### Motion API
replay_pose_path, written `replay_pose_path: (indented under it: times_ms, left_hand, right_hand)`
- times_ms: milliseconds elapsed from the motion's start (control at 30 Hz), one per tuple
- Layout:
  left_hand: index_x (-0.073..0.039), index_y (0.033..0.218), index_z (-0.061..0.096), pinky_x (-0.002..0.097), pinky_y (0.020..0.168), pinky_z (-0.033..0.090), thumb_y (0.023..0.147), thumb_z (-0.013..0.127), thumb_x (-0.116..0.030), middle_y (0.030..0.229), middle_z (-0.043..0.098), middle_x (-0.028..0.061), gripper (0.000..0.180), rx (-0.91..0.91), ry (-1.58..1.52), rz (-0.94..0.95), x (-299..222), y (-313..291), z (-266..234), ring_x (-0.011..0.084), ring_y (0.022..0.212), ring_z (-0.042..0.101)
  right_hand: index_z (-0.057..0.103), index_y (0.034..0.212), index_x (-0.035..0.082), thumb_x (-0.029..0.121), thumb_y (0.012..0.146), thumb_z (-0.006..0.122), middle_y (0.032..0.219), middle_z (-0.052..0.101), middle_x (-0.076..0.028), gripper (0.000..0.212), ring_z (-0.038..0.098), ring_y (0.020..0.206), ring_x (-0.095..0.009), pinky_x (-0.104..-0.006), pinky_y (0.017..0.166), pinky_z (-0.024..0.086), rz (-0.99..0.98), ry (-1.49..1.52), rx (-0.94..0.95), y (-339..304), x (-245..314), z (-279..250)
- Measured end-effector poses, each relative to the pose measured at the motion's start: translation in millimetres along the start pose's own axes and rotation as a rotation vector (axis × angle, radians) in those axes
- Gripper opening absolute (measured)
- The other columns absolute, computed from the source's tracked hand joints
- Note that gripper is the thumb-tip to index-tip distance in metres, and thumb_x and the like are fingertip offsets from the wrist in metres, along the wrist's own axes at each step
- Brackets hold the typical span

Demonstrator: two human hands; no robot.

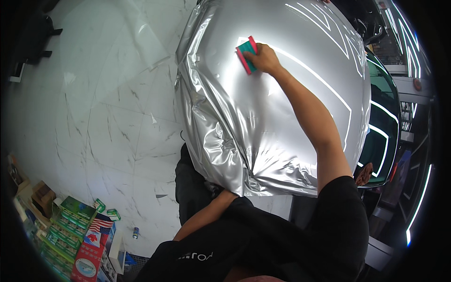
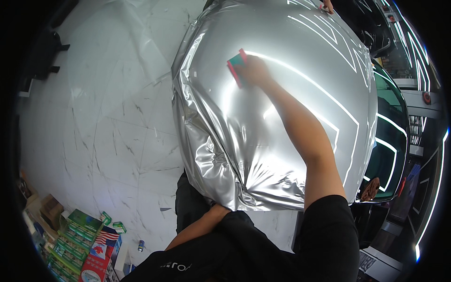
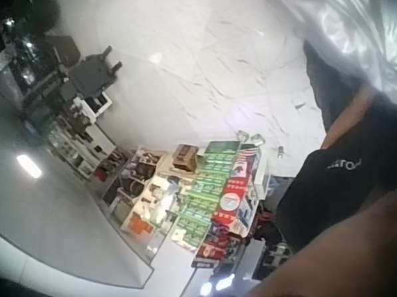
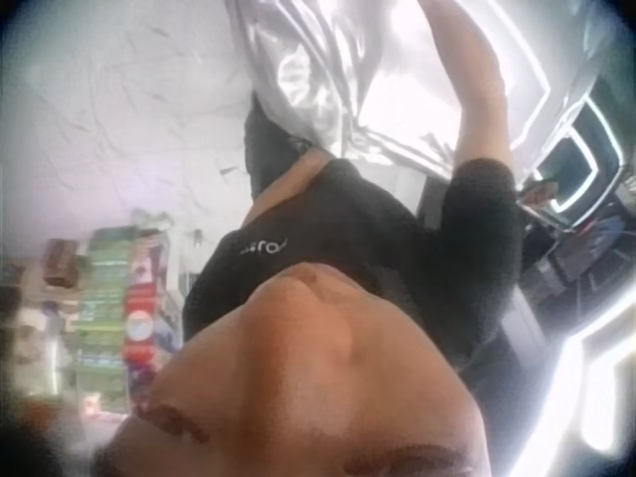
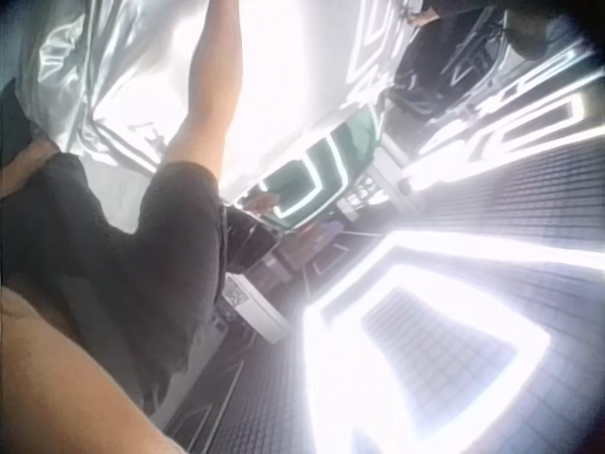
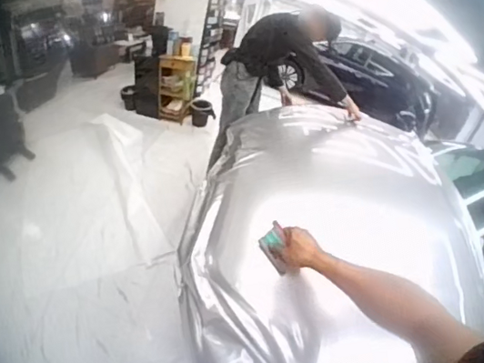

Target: The person applies a silver vinyl wrap to a car hood using a squeegee and heat gun. They smooth the film, heat and stretch it around curves, and trim excess material while a coworker assists on the opposite side.

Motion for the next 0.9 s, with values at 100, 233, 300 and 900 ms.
replay_pose_path:
  times_ms: [100, 233, 300, 900]
  left_hand:
    - [-0.003, 0.147, 0.046, 0.0463, 0.114, 0.044, 0.109, 0.046, -0.041, 0.148, 0.052, 0.0138, 0.053, 0.005, -0.003, -0.023, 4, -2, 0, 0.0311, 0.134, 0.053]
    - [-0.003, 0.146, 0.047, 0.0462, 0.114, 0.044, 0.109, 0.046, -0.041, 0.147, 0.053, 0.0138, 0.053, -0.002, -0.004, -0.018, 4, -1, -3, 0.0311, 0.133, 0.053]
    - [-0.003, 0.146, 0.047, 0.0461, 0.114, 0.044, 0.109, 0.046, -0.041, 0.147, 0.053, 0.0138, 0.053, -0.012, -0.008, 0.008, 0, 1, -3, 0.0311, 0.133, 0.054]
    - [-0.002, 0.144, 0.05, 0.0457, 0.113, 0.045, 0.109, 0.047, -0.04, 0.145, 0.055, 0.0138, 0.051, 0.005, -0.03, 0.019, 3, 9, -9, 0.0311, 0.131, 0.055]
  right_hand:
    - [0.069, 0.1, -0.004, 0.042, 0.09, 0.073, 0.091, 0.073, -0.025, 0.047, 0.072, 0.083, -0.04, -0.0461, 0.08, 0.057, -0.045, -0.211, -0.179, 15, -31, 15]
    - [0.067, 0.099, 0.0, 0.046, 0.09, 0.07, 0.095, 0.073, -0.024, 0.046, 0.071, 0.091, -0.042, -0.0509, 0.082, 0.055, -0.139, -0.346, -0.171, 6, -13, 70]
    - [0.068, 0.104, 0.003, 0.046, 0.089, 0.069, 0.102, 0.073, -0.021, 0.045, 0.071, 0.097, -0.039, -0.0496, 0.085, 0.053, -0.119, -0.405, 0.024, -7, 21, 88]
    - [0.07, 0.102, 0.0, 0.041, 0.086, 0.071, 0.101, 0.074, -0.024, 0.044, 0.071, 0.097, -0.043, -0.0491, 0.085, 0.057, 0.09, -0.215, -0.296, 38, 34, 109]
Point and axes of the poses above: each hand's wrist, its own y-axis towards the middle knuckle, its own z-axis out of the palm, x = y × z, the point moved 4 cm from there along y, towards the middle knuckle
